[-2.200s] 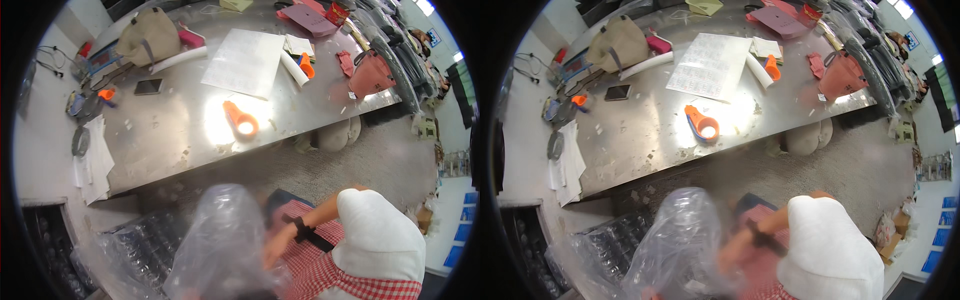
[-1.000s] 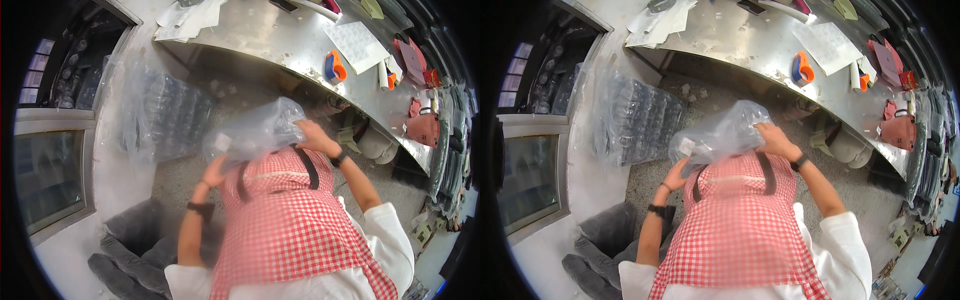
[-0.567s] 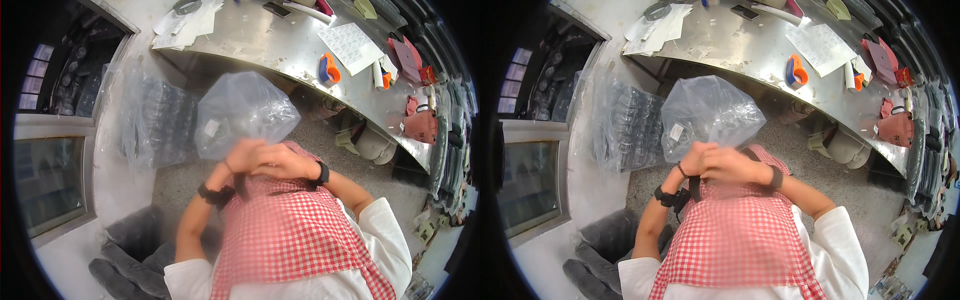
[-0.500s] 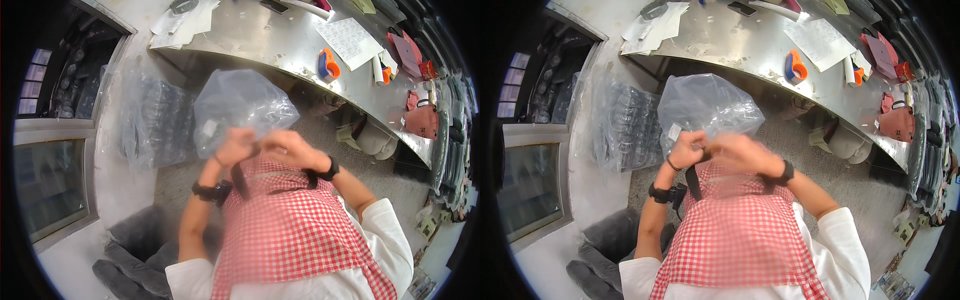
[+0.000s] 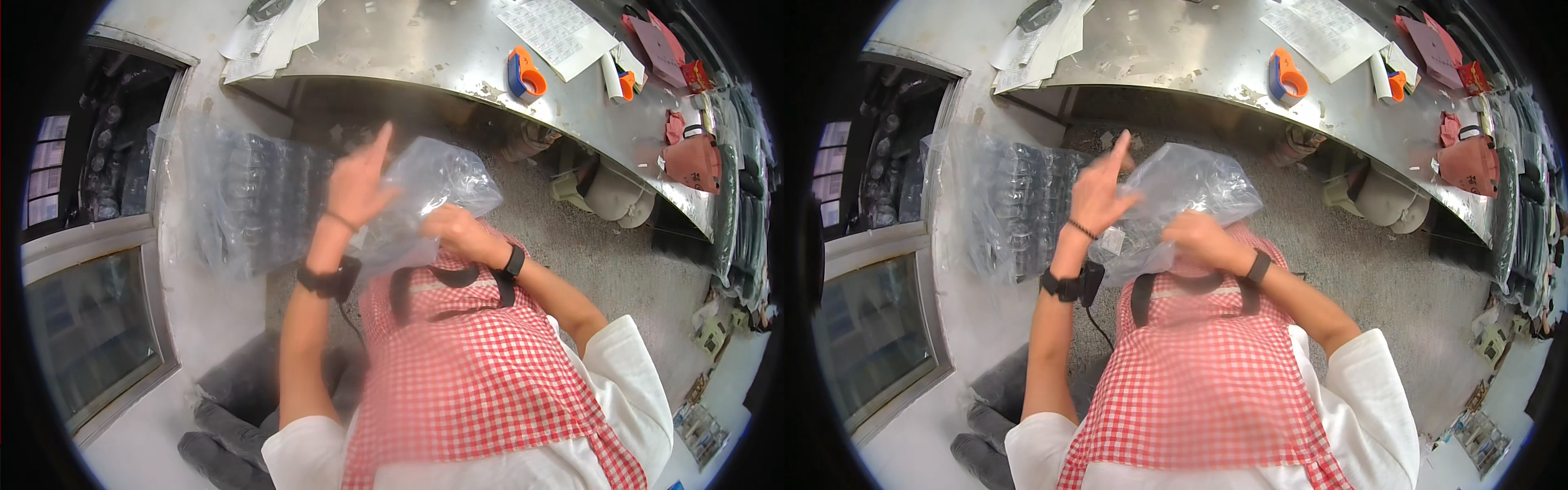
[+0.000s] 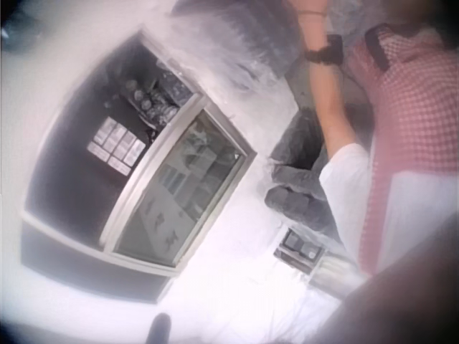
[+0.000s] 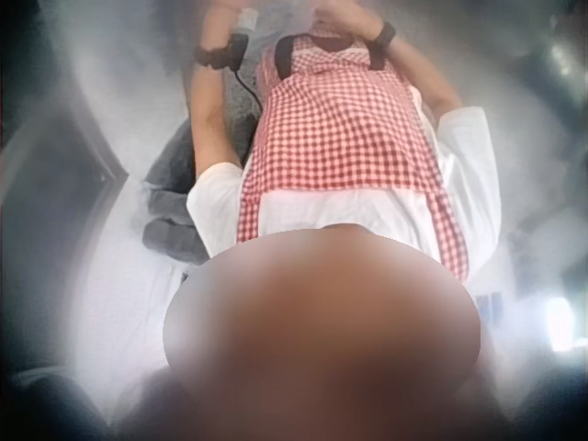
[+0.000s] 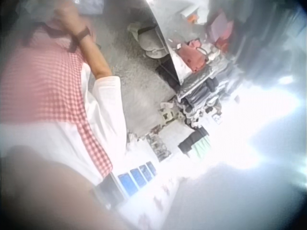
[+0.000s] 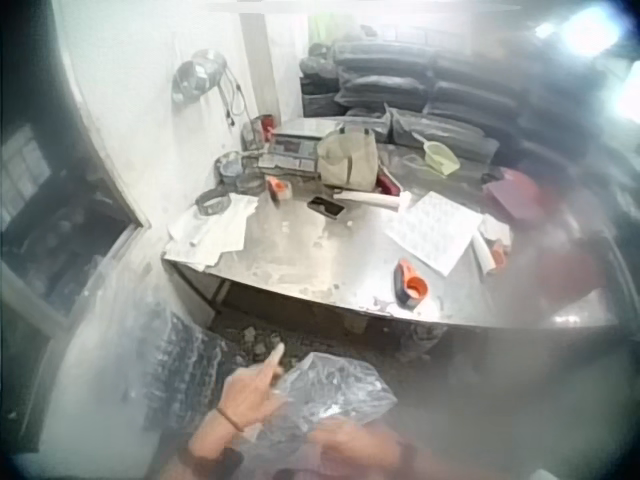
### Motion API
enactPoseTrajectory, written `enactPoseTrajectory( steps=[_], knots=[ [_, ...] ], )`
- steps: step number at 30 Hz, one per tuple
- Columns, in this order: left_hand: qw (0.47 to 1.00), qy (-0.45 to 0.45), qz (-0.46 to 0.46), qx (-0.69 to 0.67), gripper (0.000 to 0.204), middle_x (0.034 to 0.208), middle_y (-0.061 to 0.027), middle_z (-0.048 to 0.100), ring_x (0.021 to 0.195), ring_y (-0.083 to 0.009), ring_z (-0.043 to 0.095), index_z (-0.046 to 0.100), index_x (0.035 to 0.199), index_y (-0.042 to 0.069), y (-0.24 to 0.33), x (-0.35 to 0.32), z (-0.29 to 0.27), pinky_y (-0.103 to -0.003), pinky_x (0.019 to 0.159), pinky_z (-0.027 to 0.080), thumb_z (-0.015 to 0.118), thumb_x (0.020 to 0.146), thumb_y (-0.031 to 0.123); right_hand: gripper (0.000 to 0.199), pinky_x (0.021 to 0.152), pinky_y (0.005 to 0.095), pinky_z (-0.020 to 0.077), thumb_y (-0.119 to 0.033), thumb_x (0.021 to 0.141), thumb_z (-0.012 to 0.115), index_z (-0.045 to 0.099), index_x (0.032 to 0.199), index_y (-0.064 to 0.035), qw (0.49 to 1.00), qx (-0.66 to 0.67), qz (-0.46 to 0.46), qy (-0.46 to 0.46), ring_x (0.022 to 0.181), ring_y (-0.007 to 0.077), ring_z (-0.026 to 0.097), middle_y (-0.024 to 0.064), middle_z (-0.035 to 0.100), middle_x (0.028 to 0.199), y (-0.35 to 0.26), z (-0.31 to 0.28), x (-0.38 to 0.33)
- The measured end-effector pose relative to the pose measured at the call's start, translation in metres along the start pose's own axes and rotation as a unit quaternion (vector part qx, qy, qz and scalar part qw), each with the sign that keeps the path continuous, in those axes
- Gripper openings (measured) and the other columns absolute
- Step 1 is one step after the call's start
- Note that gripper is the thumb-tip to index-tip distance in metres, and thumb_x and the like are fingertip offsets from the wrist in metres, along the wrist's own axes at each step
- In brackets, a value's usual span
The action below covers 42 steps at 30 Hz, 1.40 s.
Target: The person packages items into large plastic bags by placing them inside, applying labels, and using a blue tape dispenser to seal the bags.
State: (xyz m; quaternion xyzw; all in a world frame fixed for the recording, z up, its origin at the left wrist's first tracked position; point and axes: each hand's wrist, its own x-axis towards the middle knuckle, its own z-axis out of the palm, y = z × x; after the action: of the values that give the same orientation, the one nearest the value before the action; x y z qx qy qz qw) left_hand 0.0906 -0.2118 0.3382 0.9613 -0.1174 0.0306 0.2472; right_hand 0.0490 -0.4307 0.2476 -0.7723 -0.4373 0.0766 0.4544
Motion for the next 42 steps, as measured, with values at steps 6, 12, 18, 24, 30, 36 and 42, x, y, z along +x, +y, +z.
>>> enactPoseTrajectory(
  steps=[6, 12, 18, 24, 30, 36, 42],
  knots=[
    [0.981, -0.058, 0.093, -0.16, 0.007, 0.07, -0.0091, 0.062, 0.069, -0.0273, 0.062, 0.068, 0.079, 0.004, 0.013, -0.041, 0.011, -0.033, 0.06, 0.047, 0.068, 0.072, 0.002, 0.021, 0.077, 0.0384, 0.045, -0.009, 0.072, 0.058, 0.06, 0.093, -0.0076, 0.971, -0.142, 0.035, 0.19, 0.083, 0.0277, 0.056, 0.0065, 0.061, 0.094, -0.019, -0.006, 0.019],
    [0.982, -0.093, -0.008, -0.166, 0.083, 0.121, -0.0152, 0.056, 0.112, -0.0316, 0.052, 0.037, 0.136, 0.006, -0.015, -0.09, 0.016, -0.042, 0.101, 0.035, 0.078, 0.068, 0.03, 0.018, 0.074, 0.0388, 0.0461, -0.011, 0.071, 0.059, 0.058, 0.089, -0.01, 0.993, -0.117, -0.014, -0.001, 0.075, 0.0248, 0.057, 0.0056, 0.06, 0.086, -0.009, -0.007, 0.01],
    [0.975, -0.077, -0.117, -0.17, 0.059, 0.112, -0.0189, 0.062, 0.101, -0.0356, 0.06, 0.05, 0.129, 0.003, -0.036, -0.15, 0.086, -0.045, 0.091, 0.045, 0.066, 0.074, 0.013, 0.023, 0.081, 0.0402, 0.0467, -0.011, 0.076, 0.06, 0.057, 0.098, -0.0077, 0.992, -0.012, 0.051, -0.114, 0.08, 0.028, 0.06, 0.0074, 0.061, 0.085, 0.001, -0.008, 0.001],
    [0.981, -0.012, -0.121, -0.152, 0.031, 0.098, -0.0166, 0.066, 0.09, -0.0332, 0.064, 0.064, 0.105, 0.002, -0.047, -0.17, 0.106, -0.039, 0.081, 0.05, 0.062, 0.074, 0.002, 0.035, 0.104, 0.0459, 0.037, -0.002, 0.068, 0.062, 0.061, 0.104, -0.003, 0.984, -0.104, 0.131, -0.056, 0.093, 0.0307, 0.061, 0.0123, 0.066, 0.095, 0.048, 0.005, -0.044],
    [0.927, -0.091, -0.262, -0.251, 0.03, 0.103, -0.0159, 0.065, 0.093, -0.0355, 0.062, 0.06, 0.105, 0.002, -0.034, -0.226, 0.107, -0.041, 0.08, 0.05, 0.066, 0.076, 0.009, 0.029, 0.083, 0.0411, 0.051, 0.001, 0.073, 0.058, 0.061, 0.102, -0.0012, 0.981, 0.015, 0.174, -0.091, 0.078, 0.031, 0.064, 0.0158, 0.066, 0.086, 0.039, -0.003, -0.063],
    [0.723, -0.081, -0.529, -0.437, 0.05, 0.106, -0.0222, 0.062, 0.096, -0.0291, 0.063, 0.044, 0.123, 0.002, -0.002, -0.223, 0.173, -0.036, 0.08, 0.049, 0.067, 0.083, 0.019, 0.031, 0.048, 0.0305, 0.0358, -0.012, 0.09, 0.06, 0.036, 0.108, -0.0061, 0.815, 0.159, 0.551, -0.09, 0.051, 0.0116, 0.045, 0.0061, 0.049, 0.055, 0.039, 0.028, -0.07],
    [0.93, -0.174, -0.284, -0.154, 0.044, 0.088, -0.0093, 0.063, 0.071, -0.0156, 0.06, 0.049, 0.124, 0.01, -0.016, -0.166, 0.146, -0.028, 0.056, 0.047, 0.065, 0.084, 0.013, 0.024, 0.045, 0.0297, 0.0321, -0.01, 0.09, 0.059, 0.038, 0.1, -0.0053, 0.832, 0.125, 0.529, -0.107, 0.048, 0.0115, 0.042, 0.0056, 0.048, 0.053, 0.056, 0.042, -0.089]
  ],
)
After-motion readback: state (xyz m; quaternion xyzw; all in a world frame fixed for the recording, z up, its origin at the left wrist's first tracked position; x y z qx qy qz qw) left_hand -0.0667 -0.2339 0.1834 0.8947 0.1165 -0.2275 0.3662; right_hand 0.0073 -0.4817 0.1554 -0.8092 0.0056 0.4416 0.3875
